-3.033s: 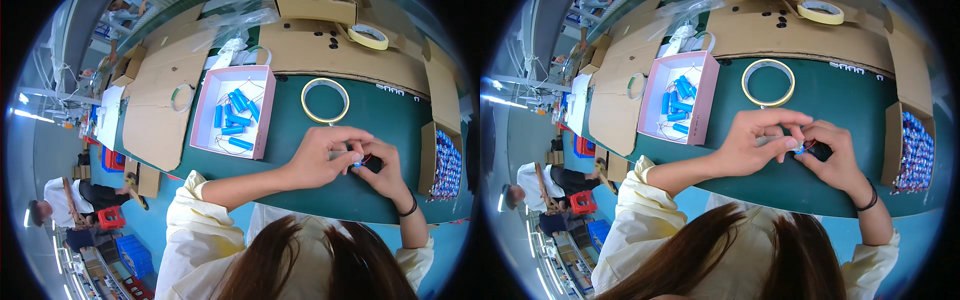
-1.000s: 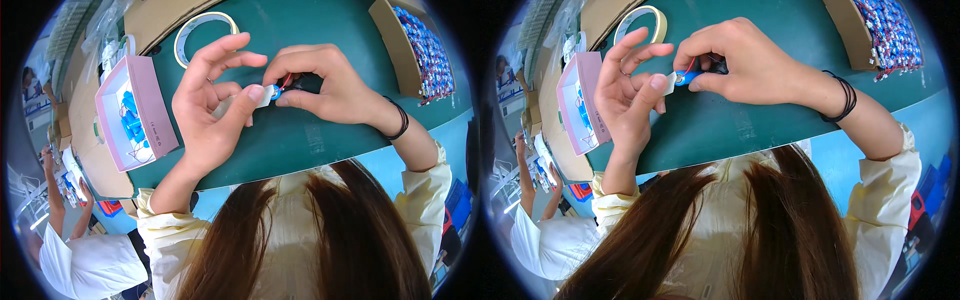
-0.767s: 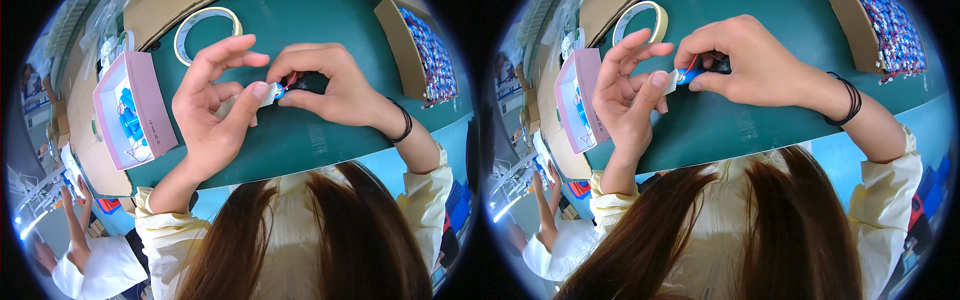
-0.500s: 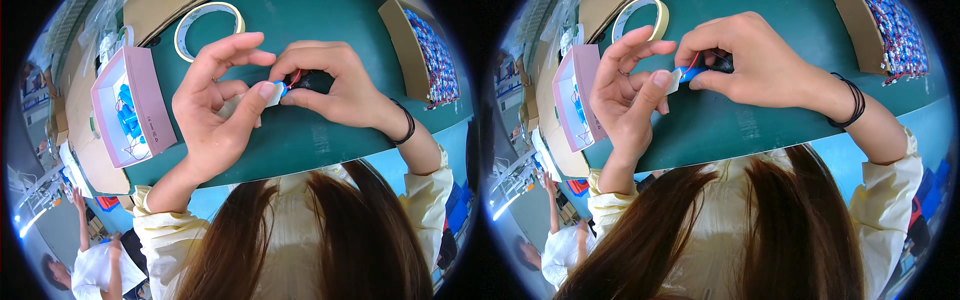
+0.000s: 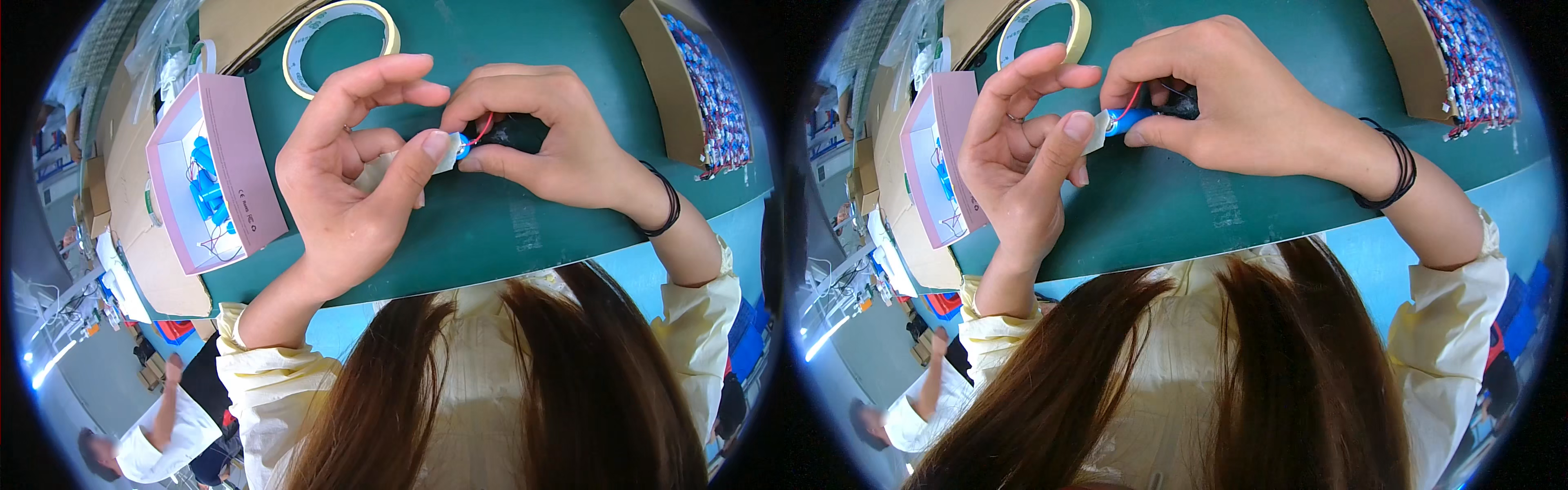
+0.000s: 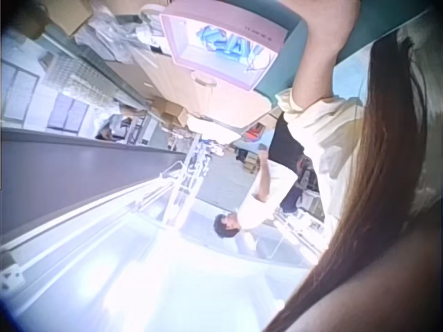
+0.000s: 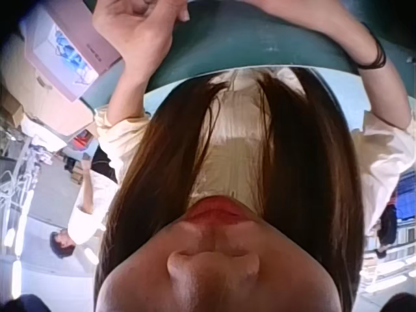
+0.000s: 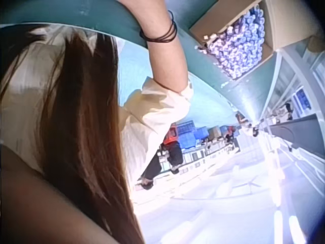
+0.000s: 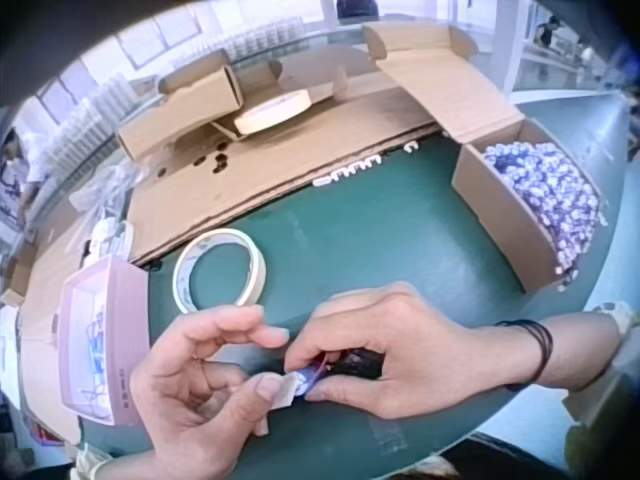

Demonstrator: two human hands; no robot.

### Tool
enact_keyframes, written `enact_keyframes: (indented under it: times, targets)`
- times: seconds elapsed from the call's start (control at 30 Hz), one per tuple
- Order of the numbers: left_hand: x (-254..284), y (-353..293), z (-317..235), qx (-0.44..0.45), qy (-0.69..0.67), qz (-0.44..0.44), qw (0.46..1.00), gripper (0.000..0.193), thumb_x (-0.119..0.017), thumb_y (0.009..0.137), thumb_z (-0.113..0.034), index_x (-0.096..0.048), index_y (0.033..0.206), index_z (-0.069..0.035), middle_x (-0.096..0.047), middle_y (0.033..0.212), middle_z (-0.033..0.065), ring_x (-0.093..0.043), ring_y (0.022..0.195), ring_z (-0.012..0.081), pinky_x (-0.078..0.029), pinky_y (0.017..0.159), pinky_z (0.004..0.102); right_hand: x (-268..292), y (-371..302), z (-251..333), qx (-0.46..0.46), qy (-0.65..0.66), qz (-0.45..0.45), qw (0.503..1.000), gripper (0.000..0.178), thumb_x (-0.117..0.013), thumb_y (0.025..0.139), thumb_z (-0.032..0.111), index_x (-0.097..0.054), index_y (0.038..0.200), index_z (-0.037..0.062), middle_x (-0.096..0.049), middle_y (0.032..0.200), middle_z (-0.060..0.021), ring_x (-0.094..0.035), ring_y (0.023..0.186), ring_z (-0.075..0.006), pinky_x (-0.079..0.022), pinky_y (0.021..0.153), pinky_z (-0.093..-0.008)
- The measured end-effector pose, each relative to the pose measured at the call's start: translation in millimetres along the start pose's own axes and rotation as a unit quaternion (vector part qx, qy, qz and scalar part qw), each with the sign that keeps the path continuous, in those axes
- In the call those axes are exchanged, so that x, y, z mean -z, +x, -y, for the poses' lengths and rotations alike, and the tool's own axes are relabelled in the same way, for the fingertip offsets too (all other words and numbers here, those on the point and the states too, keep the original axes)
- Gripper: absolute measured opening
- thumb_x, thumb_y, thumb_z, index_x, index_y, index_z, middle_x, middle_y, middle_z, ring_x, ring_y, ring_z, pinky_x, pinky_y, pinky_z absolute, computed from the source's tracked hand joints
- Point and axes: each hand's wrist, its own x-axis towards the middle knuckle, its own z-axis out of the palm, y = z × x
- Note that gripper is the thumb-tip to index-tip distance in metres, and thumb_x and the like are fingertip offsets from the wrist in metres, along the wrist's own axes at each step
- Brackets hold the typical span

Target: Assembling and applying tape to small electronic components at a manual assembly station.

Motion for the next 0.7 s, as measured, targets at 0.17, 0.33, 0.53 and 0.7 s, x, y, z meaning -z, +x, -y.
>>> enact_keyframes:
  times: [0.17,0.33,0.53,0.7]
  targets:
    - [-0.2,0.0,0.0,-0.001,-0.001,0.001,1.000,0.039,-0.057,0.079,0.003,-0.046,0.116,0.004,-0.056,0.105,0.0163,-0.049,0.054,0.0006,-0.037,0.043,0.0125,0.8,1.7,2.1,0.013,-0.001,0.001,1.000,0.018,-0.065,0.065,-0.001,-0.060,0.083,0.0003,-0.057,0.076,-0.0076,-0.054,0.069,-0.0190,-0.044,0.062,-0.0270]
    - [0.4,-0.2,-0.2,0.004,0.002,0.003,1.000,0.039,-0.057,0.078,0.003,-0.046,0.115,0.004,-0.056,0.105,0.0166,-0.050,0.054,0.0010,-0.037,0.043,0.0126,0.2,2.0,2.8,0.005,-0.005,0.004,1.000,0.019,-0.065,0.064,0.000,-0.060,0.082,0.0006,-0.056,0.075,-0.0073,-0.053,0.067,-0.0186,-0.044,0.061,-0.0268]
    - [1.0,-0.2,0.0,0.002,-0.003,0.010,1.000,0.038,-0.057,0.078,0.004,-0.046,0.115,0.005,-0.057,0.105,0.0167,-0.051,0.054,0.0014,-0.037,0.044,0.0128,0.0,2.2,3.1,0.008,-0.008,0.003,1.000,0.018,-0.065,0.064,0.000,-0.059,0.082,0.0006,-0.055,0.074,-0.0072,-0.052,0.066,-0.0184,-0.043,0.060,-0.0268]
    - [0.5,-0.5,0.7,0.005,-0.002,0.012,1.000,0.038,-0.057,0.078,0.004,-0.046,0.115,0.005,-0.056,0.105,0.0167,-0.050,0.054,0.0015,-0.037,0.044,0.0129,-0.6,1.4,2.8,0.012,-0.011,0.000,1.000,0.019,-0.065,0.064,0.000,-0.059,0.082,0.0006,-0.055,0.073,-0.0073,-0.053,0.066,-0.0189,-0.043,0.060,-0.0270]
